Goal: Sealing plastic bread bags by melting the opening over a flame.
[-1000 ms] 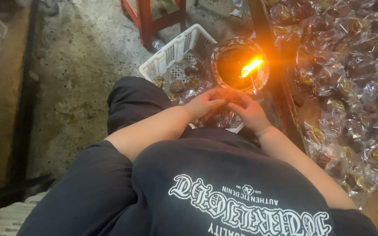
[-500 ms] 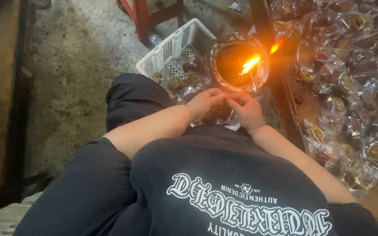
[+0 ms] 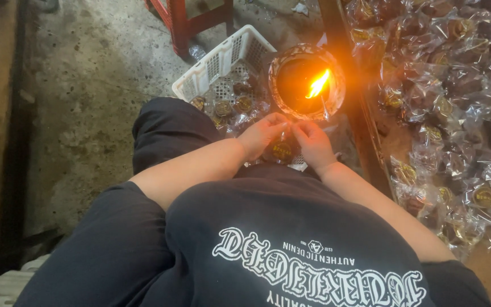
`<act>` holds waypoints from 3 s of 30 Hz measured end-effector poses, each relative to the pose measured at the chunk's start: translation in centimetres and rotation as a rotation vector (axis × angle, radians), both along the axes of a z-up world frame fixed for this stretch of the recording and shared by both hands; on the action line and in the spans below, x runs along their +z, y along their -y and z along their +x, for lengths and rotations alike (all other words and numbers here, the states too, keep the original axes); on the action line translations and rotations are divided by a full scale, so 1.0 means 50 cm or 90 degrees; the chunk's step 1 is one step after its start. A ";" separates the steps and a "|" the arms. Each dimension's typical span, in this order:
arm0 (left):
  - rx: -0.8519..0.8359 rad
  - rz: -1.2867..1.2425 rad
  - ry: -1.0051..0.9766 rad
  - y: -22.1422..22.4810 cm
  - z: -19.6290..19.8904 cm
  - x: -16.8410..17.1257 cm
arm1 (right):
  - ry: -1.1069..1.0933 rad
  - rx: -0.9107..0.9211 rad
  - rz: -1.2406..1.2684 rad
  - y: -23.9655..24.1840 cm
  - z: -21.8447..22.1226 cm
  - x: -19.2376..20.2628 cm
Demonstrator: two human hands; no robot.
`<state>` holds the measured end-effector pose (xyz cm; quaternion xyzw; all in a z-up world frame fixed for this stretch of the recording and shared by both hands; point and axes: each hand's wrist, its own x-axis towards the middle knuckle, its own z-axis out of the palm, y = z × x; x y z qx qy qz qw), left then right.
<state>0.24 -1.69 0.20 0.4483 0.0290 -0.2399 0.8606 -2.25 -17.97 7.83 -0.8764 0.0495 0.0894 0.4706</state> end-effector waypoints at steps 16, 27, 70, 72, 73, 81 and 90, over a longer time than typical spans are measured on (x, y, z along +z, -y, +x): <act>0.081 -0.030 0.073 -0.024 -0.001 0.042 | -0.027 -0.104 -0.021 0.018 0.020 0.020; -0.069 -0.009 0.000 0.000 0.009 -0.012 | -0.048 -0.114 -0.210 0.088 0.107 -0.035; -0.311 0.641 -0.079 -0.074 0.015 0.117 | -0.019 -0.799 -0.291 0.529 -0.238 0.208; -0.296 0.640 -0.084 -0.075 0.025 0.079 | -0.183 -0.807 -0.219 0.455 -0.235 0.248; -0.295 0.641 -0.084 -0.074 0.025 0.069 | -0.183 -0.807 -0.219 0.446 -0.228 0.256; -0.310 0.637 -0.111 -0.065 0.014 0.125 | -0.220 -0.624 -0.280 0.363 -0.155 0.292; -0.314 0.668 -0.102 -0.060 0.027 0.084 | -0.135 -0.463 -0.251 0.363 -0.063 0.234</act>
